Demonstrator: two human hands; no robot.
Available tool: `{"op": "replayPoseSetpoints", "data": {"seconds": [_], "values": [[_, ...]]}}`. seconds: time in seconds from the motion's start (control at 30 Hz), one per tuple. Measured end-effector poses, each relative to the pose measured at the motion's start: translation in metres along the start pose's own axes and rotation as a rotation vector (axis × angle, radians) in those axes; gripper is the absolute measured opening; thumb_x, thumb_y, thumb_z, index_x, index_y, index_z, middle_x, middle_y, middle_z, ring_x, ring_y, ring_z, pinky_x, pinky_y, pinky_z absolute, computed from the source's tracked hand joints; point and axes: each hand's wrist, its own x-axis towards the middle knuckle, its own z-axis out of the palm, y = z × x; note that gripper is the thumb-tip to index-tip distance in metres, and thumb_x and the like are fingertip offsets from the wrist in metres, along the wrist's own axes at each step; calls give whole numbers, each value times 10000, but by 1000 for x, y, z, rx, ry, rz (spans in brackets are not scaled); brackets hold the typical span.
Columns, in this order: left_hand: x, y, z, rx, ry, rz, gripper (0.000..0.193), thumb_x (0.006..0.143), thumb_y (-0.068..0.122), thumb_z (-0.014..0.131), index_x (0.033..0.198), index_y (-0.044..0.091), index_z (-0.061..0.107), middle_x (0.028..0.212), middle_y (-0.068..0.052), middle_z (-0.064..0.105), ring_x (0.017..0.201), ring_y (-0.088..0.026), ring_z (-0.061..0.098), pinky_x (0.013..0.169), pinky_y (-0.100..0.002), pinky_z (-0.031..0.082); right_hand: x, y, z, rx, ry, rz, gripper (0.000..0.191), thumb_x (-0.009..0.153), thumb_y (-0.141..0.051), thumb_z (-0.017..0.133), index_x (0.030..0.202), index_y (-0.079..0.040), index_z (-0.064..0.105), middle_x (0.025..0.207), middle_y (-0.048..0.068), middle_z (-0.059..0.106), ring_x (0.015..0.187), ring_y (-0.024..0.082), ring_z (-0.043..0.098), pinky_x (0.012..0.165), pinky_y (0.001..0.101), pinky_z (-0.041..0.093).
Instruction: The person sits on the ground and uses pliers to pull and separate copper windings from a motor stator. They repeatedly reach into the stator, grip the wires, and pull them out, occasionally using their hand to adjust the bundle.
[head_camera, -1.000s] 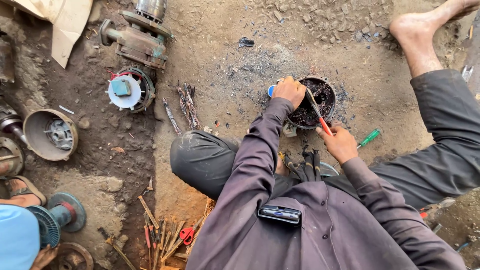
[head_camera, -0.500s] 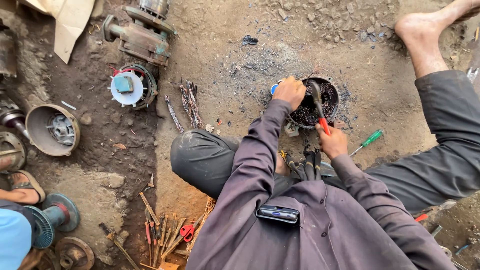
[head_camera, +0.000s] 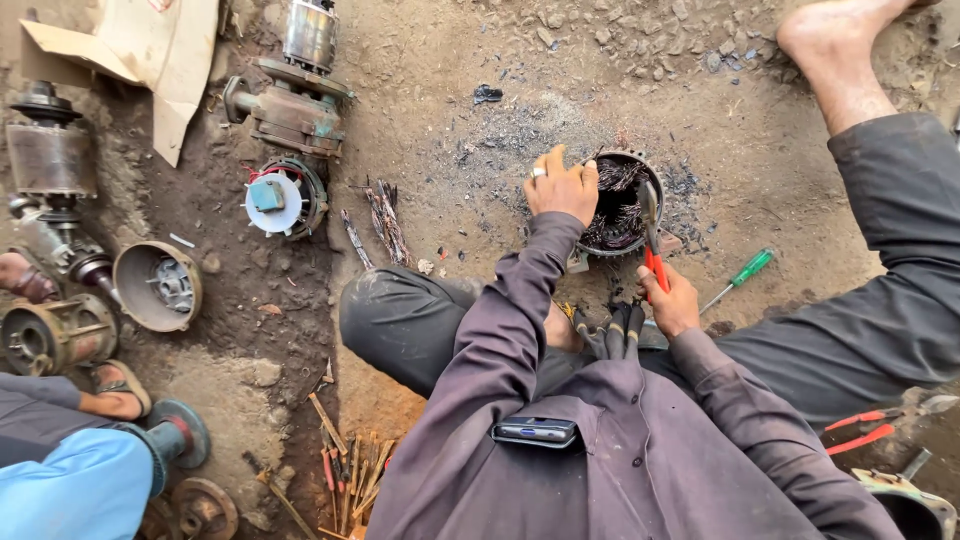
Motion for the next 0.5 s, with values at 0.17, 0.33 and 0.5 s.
{"op": "replayPoseSetpoints", "data": {"seconds": [0.17, 0.33, 0.5], "values": [[0, 1, 24, -351, -214, -314, 565, 962, 498, 350, 1214, 207, 764, 1698, -83, 153, 1567, -321, 90, 1170, -651, 20, -2, -2, -7, 99, 31, 57, 488, 981, -424, 656, 1219, 2, 681, 938, 89, 732, 792, 143, 693, 737, 301, 535], [1, 0, 26, -404, -263, -354, 537, 968, 505, 310, 1208, 364, 770, 1727, -69, 69, 1580, -331, 38, 1175, -655, 15, -1, -6, -12, 121, 37, 42, 490, 996, -427, 652, 1215, 10, 685, 952, 104, 729, 803, 148, 695, 750, 307, 534], [2, 19, 19, -332, -268, -311, 538, 966, 496, 299, 1072, 411, 819, 1737, -95, 68, 1584, -347, -48, 1161, -686, -51, -2, -10, -13, 114, 26, 50, 501, 992, -438, 646, 1224, 4, 679, 958, 93, 732, 817, 145, 700, 758, 305, 535]]}}
